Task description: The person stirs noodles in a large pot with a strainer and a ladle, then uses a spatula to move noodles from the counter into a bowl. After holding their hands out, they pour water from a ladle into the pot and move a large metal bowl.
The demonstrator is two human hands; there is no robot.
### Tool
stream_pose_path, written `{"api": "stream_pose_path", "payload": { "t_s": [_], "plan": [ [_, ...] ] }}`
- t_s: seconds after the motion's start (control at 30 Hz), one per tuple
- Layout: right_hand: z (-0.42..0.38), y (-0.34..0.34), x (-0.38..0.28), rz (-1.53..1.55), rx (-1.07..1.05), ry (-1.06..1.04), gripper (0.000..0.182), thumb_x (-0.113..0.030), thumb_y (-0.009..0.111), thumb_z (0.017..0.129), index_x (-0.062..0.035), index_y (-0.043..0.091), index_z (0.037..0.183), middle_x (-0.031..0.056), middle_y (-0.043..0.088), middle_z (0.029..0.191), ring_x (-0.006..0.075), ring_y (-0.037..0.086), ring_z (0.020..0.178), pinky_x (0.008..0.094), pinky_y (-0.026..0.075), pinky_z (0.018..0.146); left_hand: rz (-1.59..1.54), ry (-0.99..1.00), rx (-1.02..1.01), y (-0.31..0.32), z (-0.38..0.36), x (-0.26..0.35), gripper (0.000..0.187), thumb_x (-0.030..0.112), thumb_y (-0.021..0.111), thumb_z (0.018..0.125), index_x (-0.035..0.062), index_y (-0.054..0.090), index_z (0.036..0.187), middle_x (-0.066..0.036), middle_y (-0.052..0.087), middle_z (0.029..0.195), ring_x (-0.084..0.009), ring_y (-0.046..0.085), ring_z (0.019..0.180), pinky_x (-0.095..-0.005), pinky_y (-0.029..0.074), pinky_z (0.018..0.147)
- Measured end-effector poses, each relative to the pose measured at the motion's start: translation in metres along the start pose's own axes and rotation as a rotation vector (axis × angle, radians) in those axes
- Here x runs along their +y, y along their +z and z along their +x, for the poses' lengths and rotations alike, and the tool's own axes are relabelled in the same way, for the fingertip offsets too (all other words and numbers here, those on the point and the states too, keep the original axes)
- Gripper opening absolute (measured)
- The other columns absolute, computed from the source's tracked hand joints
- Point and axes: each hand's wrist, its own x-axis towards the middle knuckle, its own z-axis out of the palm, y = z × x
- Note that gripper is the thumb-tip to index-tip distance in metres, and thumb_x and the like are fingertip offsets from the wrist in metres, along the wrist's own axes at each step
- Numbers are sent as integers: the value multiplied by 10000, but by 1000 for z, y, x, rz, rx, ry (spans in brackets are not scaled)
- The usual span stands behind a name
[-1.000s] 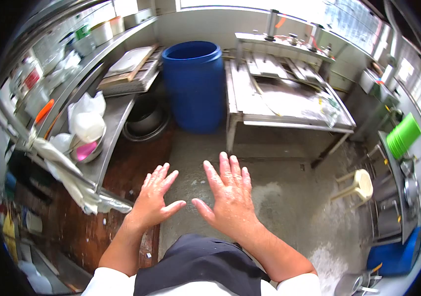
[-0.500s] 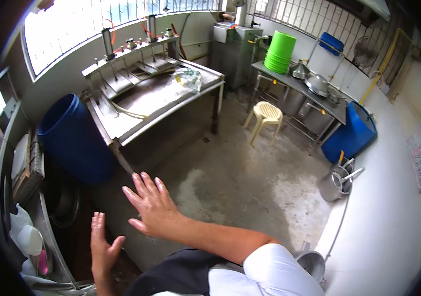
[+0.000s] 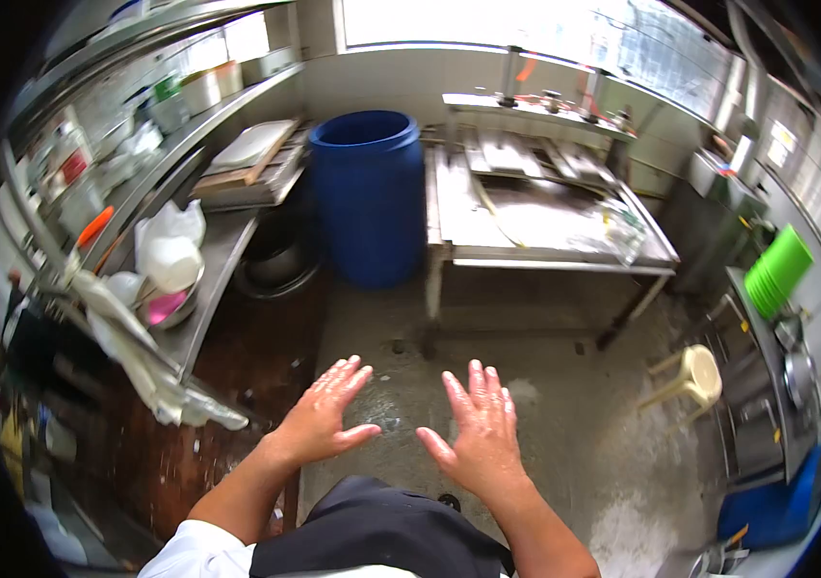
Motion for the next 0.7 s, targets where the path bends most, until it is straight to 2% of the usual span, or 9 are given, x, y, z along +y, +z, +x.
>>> {"api": "stream_pose_path", "payload": {
  "t_s": [0.13,0.17,0.2,0.4,0.53,0.6,0.7],
  "plan": [
    [9,4,0,54,-41,-98,808,-450,750,822,-90,445,1478,261,291,1579,438,247,1475,571,227,1173,8,-63,32,12,-22,6,849,489,686,875,47,353,1519,-263,336,1559,-423,323,1449,-497,281,1183],
    [11,7,0,70,-49,-121,807,-441,756,817,-87,450,1473,265,296,1575,442,254,1471,572,232,1171,16,-104,42,12,-28,8,849,489,686,875,47,353,1519,-263,336,1559,-423,323,1449,-497,281,1183],
    [13,9,0,54,-56,-146,829,-431,777,804,-114,437,1490,233,299,1590,429,266,1473,536,250,1176,18,-121,65,12,-33,10,846,486,687,874,44,357,1516,-265,341,1554,-424,330,1444,-498,289,1178],
    [19,16,-6,81,-122,-260,839,-416,786,795,-105,434,1490,238,309,1583,434,274,1468,530,256,1175,17,-293,115,13,-65,11,838,476,723,857,29,402,1490,-281,352,1540,-433,343,1434,-475,290,1186],
    [21,17,-3,84,-126,-244,840,-417,786,795,-104,434,1490,242,309,1582,436,277,1467,530,256,1174,32,-296,112,14,-69,9,845,475,728,853,25,402,1489,-283,351,1540,-437,346,1430,-477,291,1185],
    [23,17,-3,96,-112,-247,809,-416,761,812,-78,440,1473,277,302,1565,456,254,1466,579,237,1170,31,-270,132,12,-65,9,846,475,727,853,20,402,1488,-287,352,1537,-442,349,1427,-477,295,1183],
    [28,11,-9,91,-67,-249,804,-412,762,811,-81,443,1471,273,294,1572,456,254,1467,583,236,1168,30,-247,122,3,-57,10,845,467,733,850,18,404,1485,-292,355,1533,-445,351,1425,-478,299,1179]
  ]
}}
